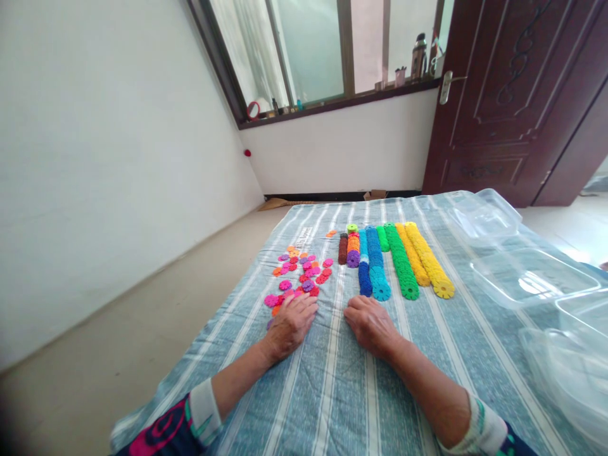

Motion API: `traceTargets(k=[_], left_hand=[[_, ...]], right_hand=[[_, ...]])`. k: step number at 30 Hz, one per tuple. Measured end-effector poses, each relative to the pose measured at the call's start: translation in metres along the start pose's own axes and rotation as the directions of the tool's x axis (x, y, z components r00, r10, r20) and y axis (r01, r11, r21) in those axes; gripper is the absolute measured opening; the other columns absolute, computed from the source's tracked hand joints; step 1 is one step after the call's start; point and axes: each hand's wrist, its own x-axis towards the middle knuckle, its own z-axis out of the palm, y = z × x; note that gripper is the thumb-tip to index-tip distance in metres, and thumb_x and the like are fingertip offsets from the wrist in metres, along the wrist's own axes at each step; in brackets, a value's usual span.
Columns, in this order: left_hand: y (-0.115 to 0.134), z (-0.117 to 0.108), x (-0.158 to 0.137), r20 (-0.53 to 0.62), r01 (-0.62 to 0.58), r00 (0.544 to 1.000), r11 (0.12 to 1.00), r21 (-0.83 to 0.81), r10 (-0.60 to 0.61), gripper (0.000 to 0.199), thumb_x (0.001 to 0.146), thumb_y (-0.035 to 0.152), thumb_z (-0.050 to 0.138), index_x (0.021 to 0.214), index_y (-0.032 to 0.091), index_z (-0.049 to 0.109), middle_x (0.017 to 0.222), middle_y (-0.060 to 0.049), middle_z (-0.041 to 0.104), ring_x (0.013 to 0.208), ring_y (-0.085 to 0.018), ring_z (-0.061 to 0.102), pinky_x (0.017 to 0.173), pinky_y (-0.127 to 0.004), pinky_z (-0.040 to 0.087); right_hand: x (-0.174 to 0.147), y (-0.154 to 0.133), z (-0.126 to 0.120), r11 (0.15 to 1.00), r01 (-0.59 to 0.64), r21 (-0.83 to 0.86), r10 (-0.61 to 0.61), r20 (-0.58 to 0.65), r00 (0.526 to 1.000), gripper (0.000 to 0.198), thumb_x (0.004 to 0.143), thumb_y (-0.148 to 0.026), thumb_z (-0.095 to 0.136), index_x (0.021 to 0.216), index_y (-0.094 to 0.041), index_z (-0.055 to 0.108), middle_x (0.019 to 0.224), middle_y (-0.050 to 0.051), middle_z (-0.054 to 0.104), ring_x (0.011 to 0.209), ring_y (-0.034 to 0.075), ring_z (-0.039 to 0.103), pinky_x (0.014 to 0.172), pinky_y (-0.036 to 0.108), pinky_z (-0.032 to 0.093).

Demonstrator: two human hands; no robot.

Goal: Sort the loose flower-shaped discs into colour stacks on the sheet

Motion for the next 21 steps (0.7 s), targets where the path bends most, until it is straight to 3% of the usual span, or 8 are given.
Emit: traceTargets(k=[6, 13, 17, 21], left_hand=[[-0.010, 0.001, 0.007, -0.085, 0.104, 0.992, 0.988, 0.117, -0.094, 0.031, 0.091, 0.014, 0.043, 0.110, 0.020, 0.067, 0.125, -0.011, 0.066, 0.123, -0.030, 0.055, 0.107, -0.055, 0.036], [0.008, 0.014, 0.040, -0.043, 0.014, 0.999, 0.992, 0.123, -0.009, 0.034, 0.092, 0.015, 0.042, 0.116, 0.021, 0.065, 0.133, -0.009, 0.063, 0.126, -0.026, 0.054, 0.107, -0.051, 0.039], [0.001, 0.014, 0.046, -0.010, 0.096, 0.995, 0.986, 0.138, -0.095, 0.036, 0.090, 0.010, 0.043, 0.115, 0.021, 0.066, 0.131, -0.008, 0.064, 0.123, -0.025, 0.057, 0.108, -0.049, 0.037], [-0.004, 0.007, 0.044, -0.048, 0.185, 0.982, 0.973, 0.141, -0.180, 0.036, 0.090, 0.008, 0.040, 0.110, 0.021, 0.067, 0.127, -0.010, 0.066, 0.120, -0.027, 0.057, 0.109, -0.049, 0.035]], right_hand=[[0.002, -0.002, -0.002, 1.000, -0.007, -0.003, 0.007, 0.001, 1.000, 0.027, 0.098, -0.017, 0.047, 0.075, -0.018, 0.060, 0.086, 0.004, 0.062, 0.084, 0.017, 0.056, 0.075, 0.029, 0.037], [0.004, -0.002, 0.000, 1.000, -0.013, -0.015, 0.012, -0.018, 1.000, 0.024, 0.096, -0.016, 0.050, 0.074, -0.018, 0.060, 0.084, 0.003, 0.061, 0.082, 0.016, 0.055, 0.073, 0.030, 0.035], [0.004, -0.002, 0.001, 1.000, -0.011, -0.010, 0.011, -0.025, 1.000, 0.023, 0.096, -0.017, 0.050, 0.075, -0.018, 0.060, 0.085, 0.003, 0.062, 0.083, 0.017, 0.055, 0.073, 0.030, 0.035], [0.004, -0.001, 0.002, 1.000, -0.018, -0.003, 0.018, -0.029, 0.999, 0.022, 0.096, -0.017, 0.051, 0.076, -0.018, 0.060, 0.089, 0.003, 0.062, 0.085, 0.017, 0.056, 0.074, 0.031, 0.035]])
